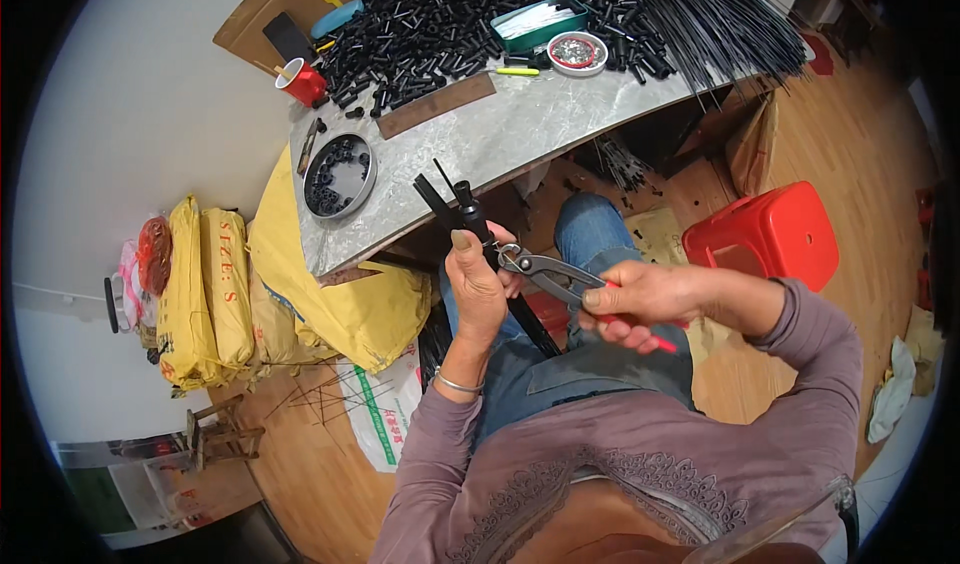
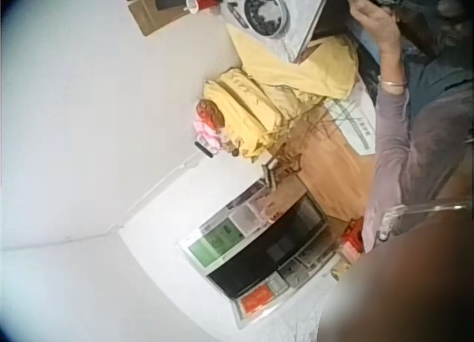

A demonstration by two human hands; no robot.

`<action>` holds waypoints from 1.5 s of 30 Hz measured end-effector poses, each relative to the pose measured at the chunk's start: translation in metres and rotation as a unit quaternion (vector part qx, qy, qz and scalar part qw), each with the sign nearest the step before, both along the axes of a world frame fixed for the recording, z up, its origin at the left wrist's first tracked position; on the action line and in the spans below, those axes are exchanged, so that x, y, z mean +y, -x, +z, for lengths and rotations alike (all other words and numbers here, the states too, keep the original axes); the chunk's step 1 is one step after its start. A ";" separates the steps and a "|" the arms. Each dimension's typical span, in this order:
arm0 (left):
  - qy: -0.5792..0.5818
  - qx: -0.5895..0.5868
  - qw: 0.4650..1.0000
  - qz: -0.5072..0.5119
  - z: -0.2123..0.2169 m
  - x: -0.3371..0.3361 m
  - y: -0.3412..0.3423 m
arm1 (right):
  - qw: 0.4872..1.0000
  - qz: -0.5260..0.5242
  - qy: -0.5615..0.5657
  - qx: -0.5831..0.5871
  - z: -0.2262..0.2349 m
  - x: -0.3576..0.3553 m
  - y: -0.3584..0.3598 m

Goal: Bundling groups of black cables using zip ties and trimming the excess with pliers.

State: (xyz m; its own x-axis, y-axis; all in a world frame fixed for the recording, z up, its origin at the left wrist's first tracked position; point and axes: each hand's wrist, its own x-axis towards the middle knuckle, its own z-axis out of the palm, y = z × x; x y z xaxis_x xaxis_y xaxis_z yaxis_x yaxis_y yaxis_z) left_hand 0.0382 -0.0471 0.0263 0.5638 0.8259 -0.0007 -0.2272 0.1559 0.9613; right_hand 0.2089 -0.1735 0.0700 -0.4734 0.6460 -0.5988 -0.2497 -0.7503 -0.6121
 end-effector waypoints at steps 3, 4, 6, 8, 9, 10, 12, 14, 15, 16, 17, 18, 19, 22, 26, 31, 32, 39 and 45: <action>0.010 -0.015 1.000 -0.013 0.000 0.000 -0.002 | 0.992 0.059 -0.048 -0.102 0.013 0.004 -0.015; 0.007 -0.013 1.000 -0.017 0.000 -0.001 -0.003 | 0.983 0.087 -0.071 -0.147 0.014 0.006 -0.020; 0.006 -0.011 1.000 -0.013 -0.002 -0.001 -0.005 | 0.970 0.118 -0.084 -0.196 0.026 0.012 -0.024; 0.005 -0.008 1.000 -0.012 -0.002 -0.002 -0.006 | 0.915 0.205 -0.100 -0.332 0.053 0.024 -0.026; -0.007 0.002 1.000 -0.010 -0.002 -0.002 -0.006 | 0.916 0.204 -0.102 -0.330 0.051 0.024 -0.026; -0.018 0.011 1.000 -0.009 -0.002 -0.003 -0.007 | 0.834 0.211 -0.246 -0.447 0.052 0.025 -0.025; -0.018 0.022 1.000 -0.004 0.000 -0.004 -0.006 | 0.707 0.247 -0.325 -0.578 0.064 0.028 -0.022; -0.019 0.030 0.999 0.003 0.001 -0.002 -0.008 | 0.650 0.284 -0.326 -0.625 0.067 0.032 -0.017; -0.016 0.034 0.999 0.001 0.001 -0.001 -0.010 | 0.590 0.320 -0.324 -0.667 0.067 0.033 -0.015; -0.012 0.038 0.999 0.001 0.001 0.000 -0.009 | 0.587 0.322 -0.326 -0.667 0.063 0.031 -0.013; -0.014 0.038 0.999 0.001 0.001 0.002 -0.009 | 0.589 0.255 -0.372 -0.671 0.051 0.026 -0.015; 0.013 0.005 1.000 -0.012 -0.001 0.005 -0.007 | 0.586 0.186 -0.415 -0.670 0.040 0.022 -0.018; 0.042 -0.029 0.998 -0.029 -0.003 0.008 -0.008 | 0.586 0.185 -0.414 -0.671 0.030 0.020 -0.023; 0.029 -0.061 0.997 -0.027 -0.007 0.012 -0.007 | 0.601 -0.017 -0.473 -0.644 0.016 0.019 -0.033; 0.061 -0.079 0.993 -0.066 -0.011 0.016 -0.004 | 0.539 -0.052 -0.538 -0.647 0.019 0.030 -0.041; 0.068 -0.047 0.996 -0.020 -0.005 0.011 -0.013 | 0.505 -0.020 -0.554 -0.661 0.026 0.041 -0.044; 0.064 -0.047 0.997 -0.016 -0.005 0.011 -0.013 | 0.498 -0.013 -0.556 -0.665 0.026 0.042 -0.045; 0.058 -0.031 0.998 -0.022 -0.002 0.010 -0.011 | 0.446 0.027 -0.598 -0.665 -0.003 0.051 -0.057; 0.133 -0.138 0.940 -0.284 -0.004 0.014 -0.003 | 0.575 -0.061 -0.648 -0.496 -0.053 0.044 -0.057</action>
State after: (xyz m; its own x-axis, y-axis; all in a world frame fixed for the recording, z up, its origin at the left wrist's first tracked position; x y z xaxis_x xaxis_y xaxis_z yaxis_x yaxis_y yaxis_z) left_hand 0.0409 -0.0328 0.0219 0.9225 0.3833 0.0462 -0.2693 0.5532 0.7883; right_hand 0.2658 -0.1295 0.0174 -0.2192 0.8458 0.4864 0.7017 0.4830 -0.5237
